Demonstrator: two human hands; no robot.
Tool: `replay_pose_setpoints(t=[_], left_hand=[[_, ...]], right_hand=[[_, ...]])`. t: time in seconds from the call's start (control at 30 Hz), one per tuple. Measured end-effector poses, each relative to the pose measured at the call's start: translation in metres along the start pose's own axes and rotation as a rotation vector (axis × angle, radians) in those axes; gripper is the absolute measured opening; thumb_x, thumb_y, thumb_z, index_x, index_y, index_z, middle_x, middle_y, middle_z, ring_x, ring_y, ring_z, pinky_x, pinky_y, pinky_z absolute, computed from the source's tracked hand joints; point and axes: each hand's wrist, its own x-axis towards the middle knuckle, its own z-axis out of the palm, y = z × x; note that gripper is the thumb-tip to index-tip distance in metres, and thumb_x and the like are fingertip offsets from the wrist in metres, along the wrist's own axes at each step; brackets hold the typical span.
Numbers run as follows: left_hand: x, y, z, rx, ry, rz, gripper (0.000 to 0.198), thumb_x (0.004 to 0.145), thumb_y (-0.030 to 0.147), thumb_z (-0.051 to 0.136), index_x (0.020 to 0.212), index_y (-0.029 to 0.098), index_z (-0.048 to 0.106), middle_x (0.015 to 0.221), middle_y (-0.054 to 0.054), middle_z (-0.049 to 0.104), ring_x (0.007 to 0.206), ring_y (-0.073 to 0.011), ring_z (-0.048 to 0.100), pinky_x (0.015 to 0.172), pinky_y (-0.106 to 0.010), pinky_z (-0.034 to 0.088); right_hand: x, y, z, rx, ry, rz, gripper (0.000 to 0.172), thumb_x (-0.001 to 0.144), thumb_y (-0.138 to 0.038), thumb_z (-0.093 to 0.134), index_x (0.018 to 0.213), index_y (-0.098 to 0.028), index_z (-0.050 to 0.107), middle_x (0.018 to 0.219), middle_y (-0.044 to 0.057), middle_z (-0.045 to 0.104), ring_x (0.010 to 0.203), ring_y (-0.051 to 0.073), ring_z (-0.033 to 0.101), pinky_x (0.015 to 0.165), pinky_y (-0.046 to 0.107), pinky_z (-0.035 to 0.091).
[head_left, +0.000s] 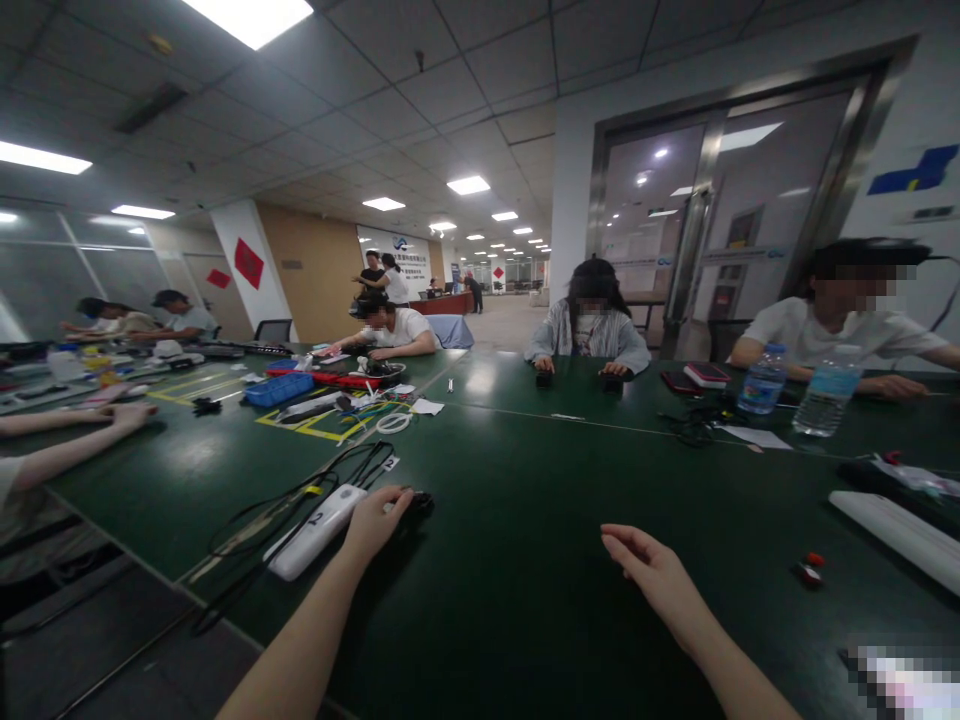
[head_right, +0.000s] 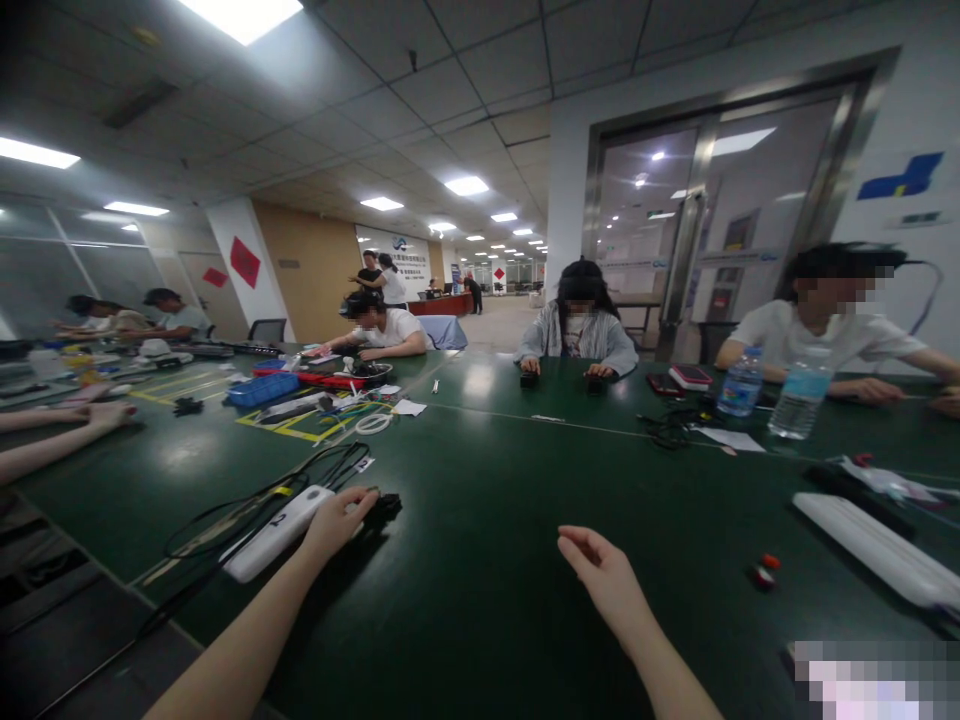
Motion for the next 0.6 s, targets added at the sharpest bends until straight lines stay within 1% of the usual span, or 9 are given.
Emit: replay_pose_setpoints(t=[0.17,0.27,0.33,0.4,0.43,0.5,0.6], left_hand=[[0.002,0.000,0.003,0.096,0.013,-0.059,0.032,0.075,0.043,0.041,0.060,0.019,0.055,0.065,0.001,0.061,0.067,-0.0150,0.056,0.065,-0.024,0.040],[0.003,-0.005,0.008,0.049,0.031,-0.065,0.025,0.072,0.042,0.046,0.069,0.019,0.053,0.065,0.001,0.059,0.064,-0.0146,0.056,0.063,-0.025,0.041],[0.004,-0.009,0.012,-0.037,0.032,-0.048,0.026,0.070,0.041,0.050,0.084,0.018,0.053,0.073,0.001,0.061,0.071,-0.0151,0.057,0.067,-0.026,0.043],[0.005,-0.011,0.013,-0.105,-0.001,-0.032,0.031,0.070,0.037,0.051,0.096,0.019,0.052,0.084,-0.001,0.062,0.080,-0.0162,0.057,0.073,-0.029,0.043],[0.005,-0.012,0.013,-0.118,-0.030,-0.022,0.030,0.070,0.035,0.051,0.097,0.020,0.053,0.087,-0.002,0.062,0.083,-0.0170,0.057,0.076,-0.030,0.043],[0.005,-0.010,0.012,-0.111,-0.088,0.016,0.024,0.071,0.031,0.051,0.092,0.020,0.057,0.090,-0.004,0.061,0.087,-0.0188,0.055,0.080,-0.033,0.042],[0.004,-0.005,0.009,-0.091,-0.120,0.107,0.019,0.073,0.029,0.049,0.087,0.021,0.060,0.091,-0.004,0.058,0.089,-0.0188,0.053,0.084,-0.034,0.041]], right_hand=[[0.000,-0.001,0.000,-0.004,0.008,-0.005,0.038,0.064,-0.045,0.059,0.096,-0.025,0.061,0.103,0.004,0.062,0.096,0.026,0.054,0.074,0.034,0.045],[0.000,-0.002,0.000,-0.006,0.003,-0.002,0.037,0.064,-0.044,0.059,0.096,-0.025,0.061,0.102,0.004,0.062,0.095,0.025,0.054,0.074,0.034,0.045],[0.000,-0.002,0.000,-0.004,0.001,-0.005,0.038,0.064,-0.045,0.059,0.096,-0.025,0.062,0.101,0.004,0.062,0.094,0.025,0.054,0.074,0.035,0.045],[0.000,-0.002,0.000,-0.001,0.006,-0.012,0.038,0.064,-0.045,0.059,0.096,-0.025,0.062,0.100,0.004,0.063,0.093,0.025,0.055,0.073,0.035,0.045],[0.000,-0.002,0.000,0.001,0.006,-0.013,0.038,0.064,-0.045,0.059,0.096,-0.025,0.062,0.099,0.004,0.063,0.092,0.026,0.055,0.074,0.035,0.045],[0.000,-0.001,0.001,0.003,0.006,-0.009,0.038,0.063,-0.046,0.060,0.096,-0.025,0.062,0.098,0.004,0.064,0.092,0.026,0.055,0.074,0.036,0.045],[0.000,-0.001,0.001,0.006,0.009,0.001,0.039,0.064,-0.046,0.059,0.096,-0.026,0.062,0.099,0.004,0.063,0.092,0.025,0.055,0.074,0.035,0.044]])
